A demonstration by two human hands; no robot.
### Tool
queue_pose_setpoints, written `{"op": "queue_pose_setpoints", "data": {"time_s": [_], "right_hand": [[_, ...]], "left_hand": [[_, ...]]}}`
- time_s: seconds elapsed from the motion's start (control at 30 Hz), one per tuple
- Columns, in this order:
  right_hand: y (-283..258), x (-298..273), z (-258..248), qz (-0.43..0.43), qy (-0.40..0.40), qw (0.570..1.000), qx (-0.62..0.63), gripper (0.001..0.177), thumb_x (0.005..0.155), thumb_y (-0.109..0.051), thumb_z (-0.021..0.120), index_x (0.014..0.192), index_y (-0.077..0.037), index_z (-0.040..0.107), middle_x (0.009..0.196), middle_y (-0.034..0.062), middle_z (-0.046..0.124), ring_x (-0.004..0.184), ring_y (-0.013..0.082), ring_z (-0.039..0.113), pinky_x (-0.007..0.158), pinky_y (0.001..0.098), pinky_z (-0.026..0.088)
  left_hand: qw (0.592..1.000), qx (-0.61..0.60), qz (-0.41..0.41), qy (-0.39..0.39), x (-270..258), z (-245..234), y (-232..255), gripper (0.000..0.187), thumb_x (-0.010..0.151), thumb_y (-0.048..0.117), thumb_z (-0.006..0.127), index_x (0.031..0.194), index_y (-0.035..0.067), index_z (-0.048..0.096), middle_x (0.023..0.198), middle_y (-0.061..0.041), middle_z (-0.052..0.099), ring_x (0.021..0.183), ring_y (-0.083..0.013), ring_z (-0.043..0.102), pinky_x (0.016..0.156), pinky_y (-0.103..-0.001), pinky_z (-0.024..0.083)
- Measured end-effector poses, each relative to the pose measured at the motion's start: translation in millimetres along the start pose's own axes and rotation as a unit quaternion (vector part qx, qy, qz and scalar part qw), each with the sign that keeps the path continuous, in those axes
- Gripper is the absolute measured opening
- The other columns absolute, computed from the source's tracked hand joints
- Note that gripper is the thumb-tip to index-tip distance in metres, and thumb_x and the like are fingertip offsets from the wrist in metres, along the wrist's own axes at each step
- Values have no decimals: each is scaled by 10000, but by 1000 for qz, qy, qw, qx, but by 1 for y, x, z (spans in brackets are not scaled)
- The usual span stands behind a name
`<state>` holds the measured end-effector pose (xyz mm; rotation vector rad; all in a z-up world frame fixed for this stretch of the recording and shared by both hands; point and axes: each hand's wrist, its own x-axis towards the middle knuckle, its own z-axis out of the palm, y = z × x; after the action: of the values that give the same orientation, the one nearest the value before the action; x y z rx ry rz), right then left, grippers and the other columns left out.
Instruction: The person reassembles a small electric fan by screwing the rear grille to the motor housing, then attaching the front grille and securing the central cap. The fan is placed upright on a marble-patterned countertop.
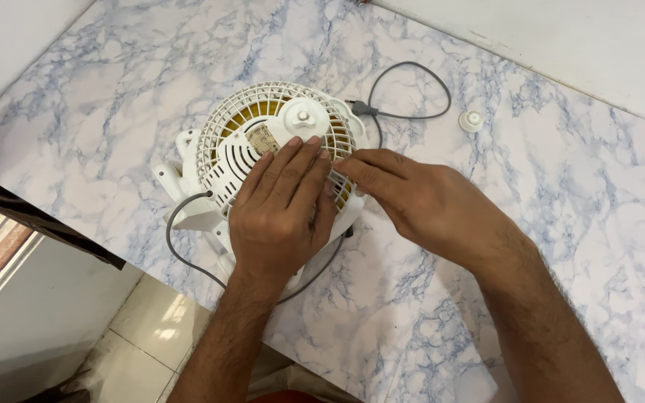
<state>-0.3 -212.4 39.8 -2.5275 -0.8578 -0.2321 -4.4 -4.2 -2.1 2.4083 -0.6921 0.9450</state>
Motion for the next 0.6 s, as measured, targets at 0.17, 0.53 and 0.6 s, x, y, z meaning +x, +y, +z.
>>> {"op": "queue_pose_setpoints", "data": {"time_s": [0.17, 0.53, 0.6], "right_hand": [[0, 2, 1, -1, 1, 1000, 7, 348, 956, -78, 625, 1301, -92, 668, 1252, 152, 715, 874, 267, 771, 635, 320, 643], [-1, 3, -1, -20, 39, 999, 22, 253, 945, -127, 711, 1167, -6, 691, 1097, 123, 742, 824, 250, 765, 624, 312, 636], [-2, 4, 0, -25, 52, 998, 16, 249, 940, -129, 714, 1154, -3, 700, 1079, 122, 743, 819, 247, 764, 625, 312, 634]], "left_hand": [[1000, -2, -2, -3, 1, 0, -1, 287, 952, 117, 707, 1227, 44, 739, 1315, -98, 716, 1259, -255, 676, 1101, -432, 508], [1000, -3, -4, -4, 0, 0, 0, 278, 952, 119, 705, 1219, 52, 742, 1309, -94, 720, 1260, -251, 674, 1107, -431, 506], [1000, -5, -3, -5, 1, 0, 0, 288, 943, 122, 706, 1219, 45, 742, 1306, -99, 718, 1257, -255, 673, 1105, -434, 505]]}}
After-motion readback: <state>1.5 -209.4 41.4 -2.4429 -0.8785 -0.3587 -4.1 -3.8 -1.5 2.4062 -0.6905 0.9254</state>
